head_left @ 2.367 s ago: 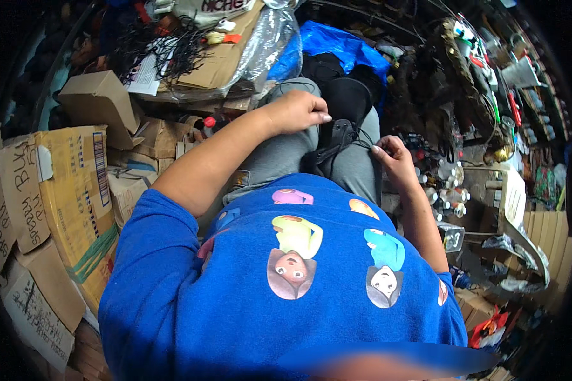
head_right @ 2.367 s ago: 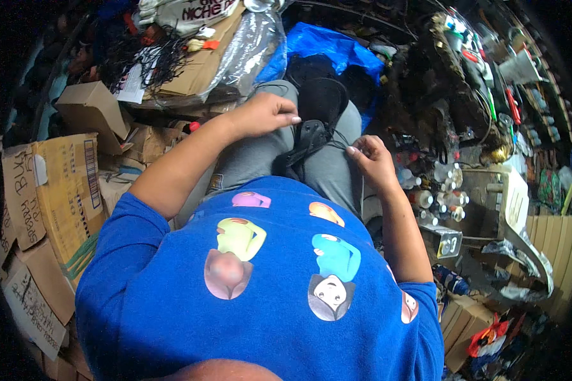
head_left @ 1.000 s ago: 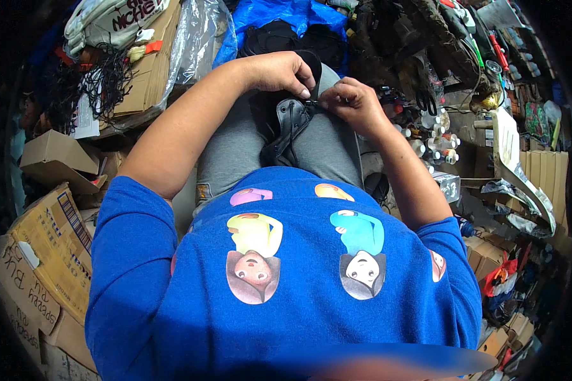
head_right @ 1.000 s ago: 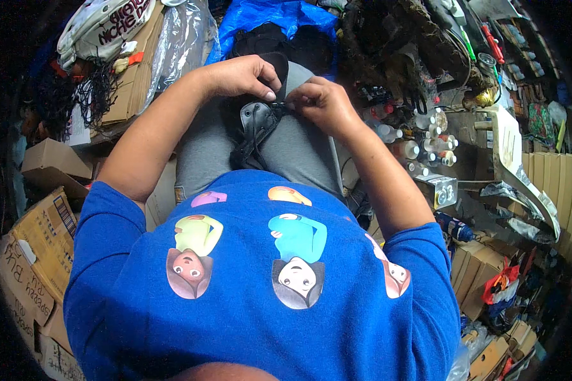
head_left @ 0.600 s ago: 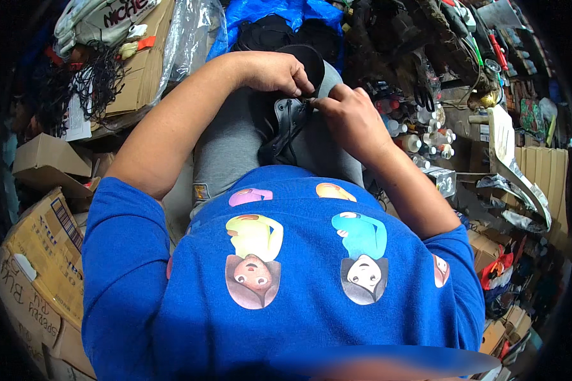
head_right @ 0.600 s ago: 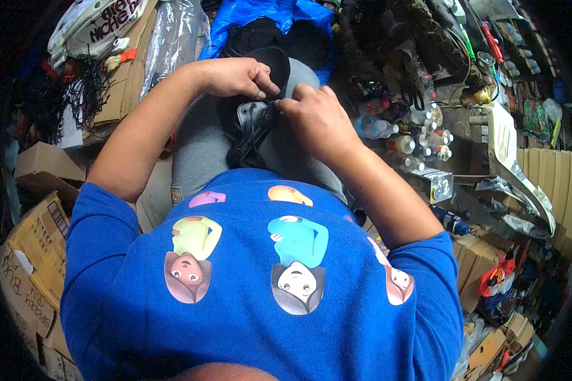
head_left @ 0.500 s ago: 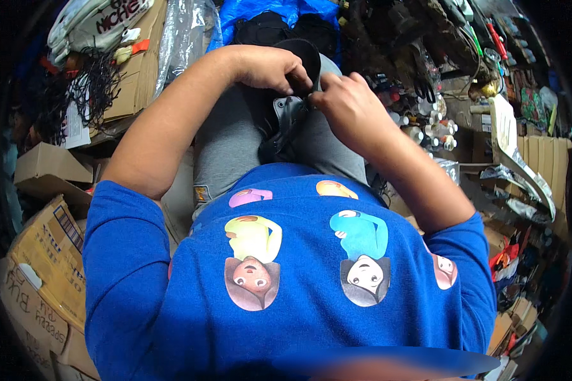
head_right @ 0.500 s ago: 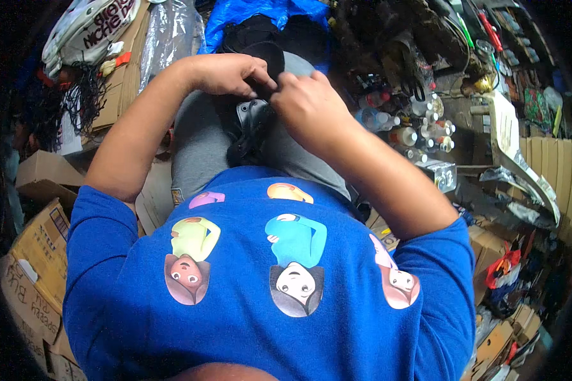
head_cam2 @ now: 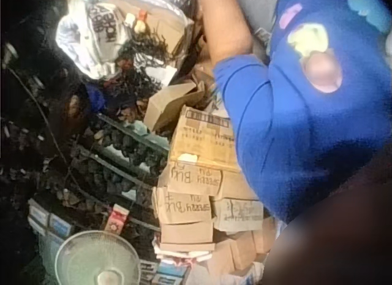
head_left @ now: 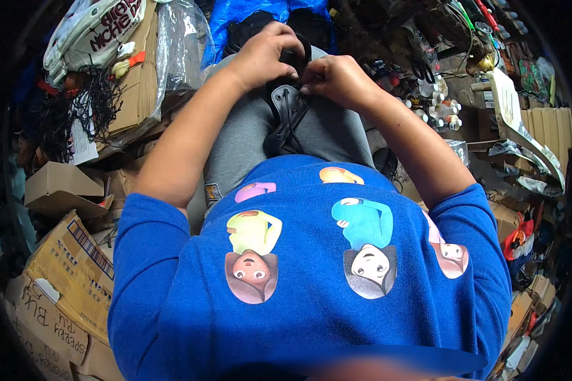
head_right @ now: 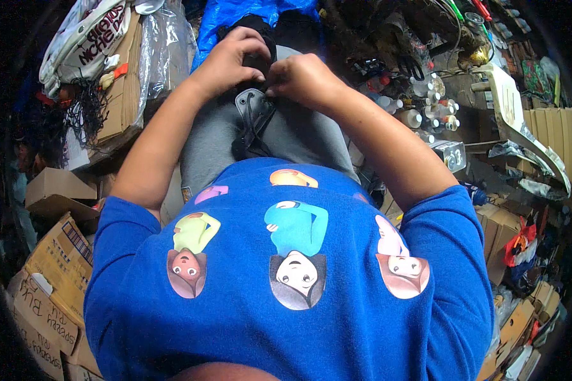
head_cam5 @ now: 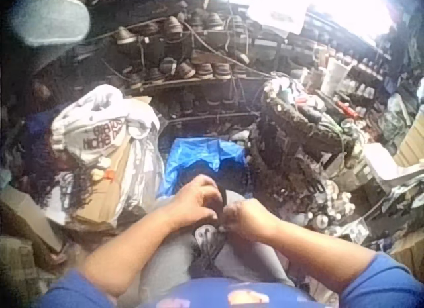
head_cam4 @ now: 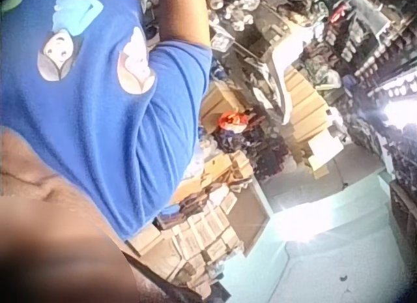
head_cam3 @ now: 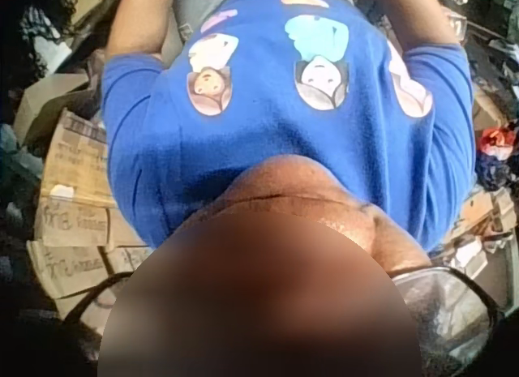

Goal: Sewing components of a black shoe together using a needle and thread.

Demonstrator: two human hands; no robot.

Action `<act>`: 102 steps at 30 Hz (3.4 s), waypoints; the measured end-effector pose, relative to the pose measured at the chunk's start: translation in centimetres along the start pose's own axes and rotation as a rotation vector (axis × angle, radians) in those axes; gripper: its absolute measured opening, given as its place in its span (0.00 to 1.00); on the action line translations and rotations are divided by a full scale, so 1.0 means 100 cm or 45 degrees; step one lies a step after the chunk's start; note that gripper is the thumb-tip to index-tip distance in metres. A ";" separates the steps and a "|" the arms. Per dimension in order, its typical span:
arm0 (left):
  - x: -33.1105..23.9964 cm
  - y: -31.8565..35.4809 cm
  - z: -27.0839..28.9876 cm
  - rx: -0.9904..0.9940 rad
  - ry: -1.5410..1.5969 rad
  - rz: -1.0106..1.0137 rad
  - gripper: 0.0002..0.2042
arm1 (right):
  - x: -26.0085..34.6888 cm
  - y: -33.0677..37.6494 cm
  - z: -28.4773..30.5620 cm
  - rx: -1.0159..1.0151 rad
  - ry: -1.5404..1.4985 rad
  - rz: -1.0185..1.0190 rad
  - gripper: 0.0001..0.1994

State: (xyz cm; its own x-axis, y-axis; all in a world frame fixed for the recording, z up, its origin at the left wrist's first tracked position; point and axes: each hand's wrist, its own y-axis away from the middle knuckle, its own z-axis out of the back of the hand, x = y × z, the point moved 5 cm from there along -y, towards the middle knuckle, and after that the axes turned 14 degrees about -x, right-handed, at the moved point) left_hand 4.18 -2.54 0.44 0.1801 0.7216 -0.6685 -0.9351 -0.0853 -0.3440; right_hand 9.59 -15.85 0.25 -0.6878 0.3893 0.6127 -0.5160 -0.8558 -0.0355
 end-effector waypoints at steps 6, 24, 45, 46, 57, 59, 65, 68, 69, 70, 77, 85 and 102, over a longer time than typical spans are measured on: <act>0.004 0.064 0.028 -0.185 -0.047 0.439 0.18 | -0.028 0.021 0.013 0.062 -0.396 -0.283 0.13; 0.035 0.073 0.027 -0.437 2.213 1.098 0.21 | -0.072 0.025 -0.006 -0.130 -2.276 -0.890 0.22; -0.071 0.078 -0.011 0.013 -0.695 0.173 0.25 | 0.005 -0.043 0.031 0.024 0.319 0.194 0.34; -0.071 0.078 -0.009 -0.022 -0.666 0.163 0.22 | 0.002 -0.045 0.029 0.077 0.513 0.046 0.35; -0.062 0.101 -0.020 -0.081 -0.327 0.100 0.14 | -0.015 0.008 0.018 0.065 -0.325 -0.606 0.13; -0.064 0.095 -0.010 -0.053 -0.301 0.052 0.16 | -0.011 0.002 0.009 -0.041 -0.185 -0.368 0.14; -0.038 0.054 0.027 -0.242 0.006 0.166 0.13 | 0.016 0.014 0.040 -0.569 0.114 0.175 0.17; -0.026 0.028 0.004 -0.250 0.110 0.063 0.13 | 0.015 0.024 0.028 -0.029 -0.015 0.022 0.18; -0.025 0.023 -0.008 -0.229 0.133 -0.004 0.15 | 0.016 0.025 0.024 0.042 0.062 0.077 0.16; -0.018 0.022 -0.018 -0.204 0.106 0.084 0.16 | 0.016 0.025 0.021 0.063 0.107 0.131 0.15; -0.006 0.027 -0.038 -0.220 0.115 0.138 0.18 | 0.018 0.038 0.031 0.168 -0.012 0.279 0.10; -0.005 -0.004 -0.012 0.084 0.074 -0.026 0.12 | 0.017 0.052 0.052 -0.114 -0.142 -0.046 0.08; -0.007 -0.010 -0.008 0.448 0.247 0.109 0.10 | 0.033 0.041 0.026 -0.255 0.245 0.076 0.10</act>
State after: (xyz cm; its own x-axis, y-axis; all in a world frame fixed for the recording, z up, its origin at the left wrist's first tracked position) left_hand 5.26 -3.52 0.75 0.1200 0.5760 -0.8086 -0.9904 0.1252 -0.0578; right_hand 6.53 -18.97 4.23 -0.7944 0.4138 0.4446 -0.5491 -0.8022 -0.2344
